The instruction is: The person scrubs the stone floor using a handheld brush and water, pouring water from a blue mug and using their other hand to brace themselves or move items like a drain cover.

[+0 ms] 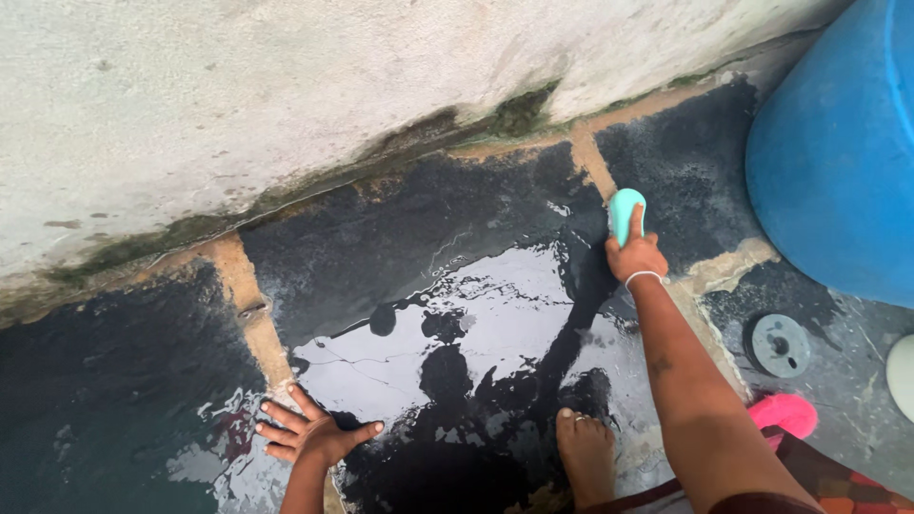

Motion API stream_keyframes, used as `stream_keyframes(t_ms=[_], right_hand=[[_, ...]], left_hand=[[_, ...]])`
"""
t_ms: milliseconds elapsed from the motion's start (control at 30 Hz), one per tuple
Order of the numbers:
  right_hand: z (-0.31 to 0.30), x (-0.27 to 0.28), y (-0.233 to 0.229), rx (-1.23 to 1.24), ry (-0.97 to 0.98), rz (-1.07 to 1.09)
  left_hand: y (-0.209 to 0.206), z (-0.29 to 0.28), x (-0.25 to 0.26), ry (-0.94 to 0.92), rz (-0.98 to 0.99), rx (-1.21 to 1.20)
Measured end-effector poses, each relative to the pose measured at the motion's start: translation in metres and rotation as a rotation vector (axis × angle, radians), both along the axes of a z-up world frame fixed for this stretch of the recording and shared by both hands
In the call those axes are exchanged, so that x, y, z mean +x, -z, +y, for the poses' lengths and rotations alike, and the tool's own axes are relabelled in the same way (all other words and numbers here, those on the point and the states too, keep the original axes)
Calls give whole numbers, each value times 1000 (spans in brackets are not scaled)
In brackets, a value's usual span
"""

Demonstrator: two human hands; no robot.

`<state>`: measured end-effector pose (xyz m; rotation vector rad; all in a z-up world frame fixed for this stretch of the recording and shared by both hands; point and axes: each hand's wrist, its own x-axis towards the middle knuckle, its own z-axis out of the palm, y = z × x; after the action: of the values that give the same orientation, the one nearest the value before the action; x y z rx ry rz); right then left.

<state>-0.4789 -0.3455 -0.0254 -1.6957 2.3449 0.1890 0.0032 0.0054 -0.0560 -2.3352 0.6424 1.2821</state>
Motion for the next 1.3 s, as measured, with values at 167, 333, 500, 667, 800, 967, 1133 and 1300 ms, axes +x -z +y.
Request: stream_keyframes(t_ms=[167, 333, 500, 667, 800, 967, 1133, 1300], right_hand=[[57, -30, -11, -36, -114, 61], [102, -48, -5, -113, -59, 81], [69, -37, 5, -156, -100, 93], [8, -18, 1, -90, -174, 88], [-19, -11, 6, -91, -174, 87], [-49, 1, 7, -96, -177, 97], [-72, 10, 3, -96, -186, 86], [-111, 28, 0, -86, -151, 66]], left_hand=[[-1, 1, 2, 7, 12, -12], [3, -2, 2, -20, 14, -21], [-3, -27, -19, -103, -26, -193], [-26, -60, -47, 41, 59, -54], [-24, -70, -46, 43, 43, 22], [-22, -73, -47, 49, 34, 58], [-25, -78, -47, 56, 53, 91], [-26, -81, -48, 71, 60, 94]])
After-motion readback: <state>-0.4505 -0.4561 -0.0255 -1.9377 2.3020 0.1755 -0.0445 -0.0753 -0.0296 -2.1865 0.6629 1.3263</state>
